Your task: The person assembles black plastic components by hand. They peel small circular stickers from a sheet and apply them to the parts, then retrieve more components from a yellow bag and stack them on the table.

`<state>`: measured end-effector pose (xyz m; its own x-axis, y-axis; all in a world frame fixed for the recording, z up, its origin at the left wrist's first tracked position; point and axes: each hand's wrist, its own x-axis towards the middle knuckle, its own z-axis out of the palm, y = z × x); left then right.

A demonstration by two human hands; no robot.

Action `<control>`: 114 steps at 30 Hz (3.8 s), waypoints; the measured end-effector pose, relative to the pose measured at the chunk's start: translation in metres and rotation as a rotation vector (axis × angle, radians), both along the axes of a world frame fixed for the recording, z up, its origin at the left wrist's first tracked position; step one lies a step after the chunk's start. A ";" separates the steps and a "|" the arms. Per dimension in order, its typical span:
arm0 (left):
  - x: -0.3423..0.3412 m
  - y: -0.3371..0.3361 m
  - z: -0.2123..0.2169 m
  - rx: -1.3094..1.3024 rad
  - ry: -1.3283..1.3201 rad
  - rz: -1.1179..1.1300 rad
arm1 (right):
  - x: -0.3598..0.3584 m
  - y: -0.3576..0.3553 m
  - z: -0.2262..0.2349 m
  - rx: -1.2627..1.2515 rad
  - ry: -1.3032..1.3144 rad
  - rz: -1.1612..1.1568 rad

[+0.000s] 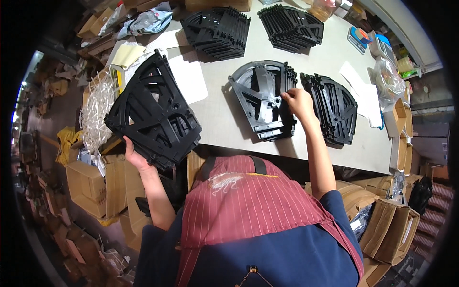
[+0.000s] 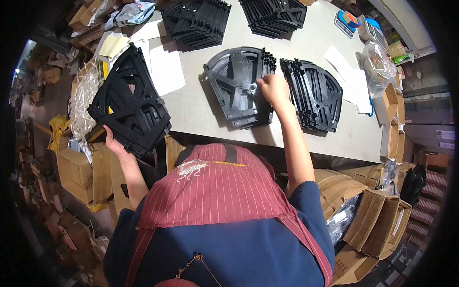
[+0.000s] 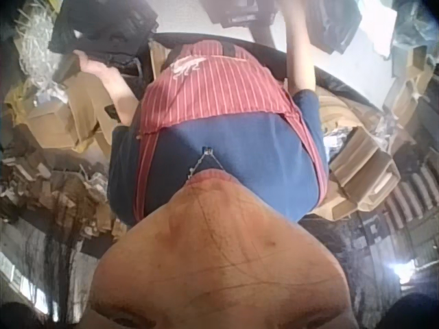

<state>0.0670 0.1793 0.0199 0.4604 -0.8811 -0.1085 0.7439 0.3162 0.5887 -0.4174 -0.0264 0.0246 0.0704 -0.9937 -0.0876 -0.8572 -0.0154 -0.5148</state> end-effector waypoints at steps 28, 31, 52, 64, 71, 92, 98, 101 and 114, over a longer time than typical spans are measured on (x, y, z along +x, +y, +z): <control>-0.075 -0.024 0.025 0.080 0.108 -0.197 | 0.116 0.027 0.075 -0.018 -0.555 0.293; -0.050 -0.019 0.011 0.047 0.100 -0.126 | 0.086 0.012 0.060 0.174 -0.833 0.089; -0.067 -0.031 0.022 -0.008 0.101 -0.211 | 0.133 0.045 0.109 0.015 -0.367 0.510; -0.071 -0.025 0.022 0.018 0.072 -0.235 | 0.118 0.063 0.145 0.376 -1.594 0.478; -0.088 -0.034 0.023 0.097 -0.027 -0.177 | 0.137 0.078 0.172 -0.218 -0.651 0.690; -0.111 -0.036 0.033 0.204 -0.217 -0.054 | 0.175 0.094 0.116 0.097 -0.900 0.524; -0.076 -0.029 0.029 0.208 -0.129 -0.005 | 0.097 0.062 0.141 0.308 -1.523 0.270; -0.057 -0.019 0.038 0.275 -0.038 0.074 | 0.030 0.052 0.142 0.036 -1.455 0.146; -0.037 -0.025 0.044 0.096 0.045 -0.069 | -0.179 0.010 0.007 -0.176 0.157 0.163</control>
<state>0.0301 0.1547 0.0642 0.3920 -0.8949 -0.2132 0.7884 0.2074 0.5792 -0.5964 -0.0163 0.0316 0.2297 -0.9712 0.0633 -0.9049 -0.2371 -0.3534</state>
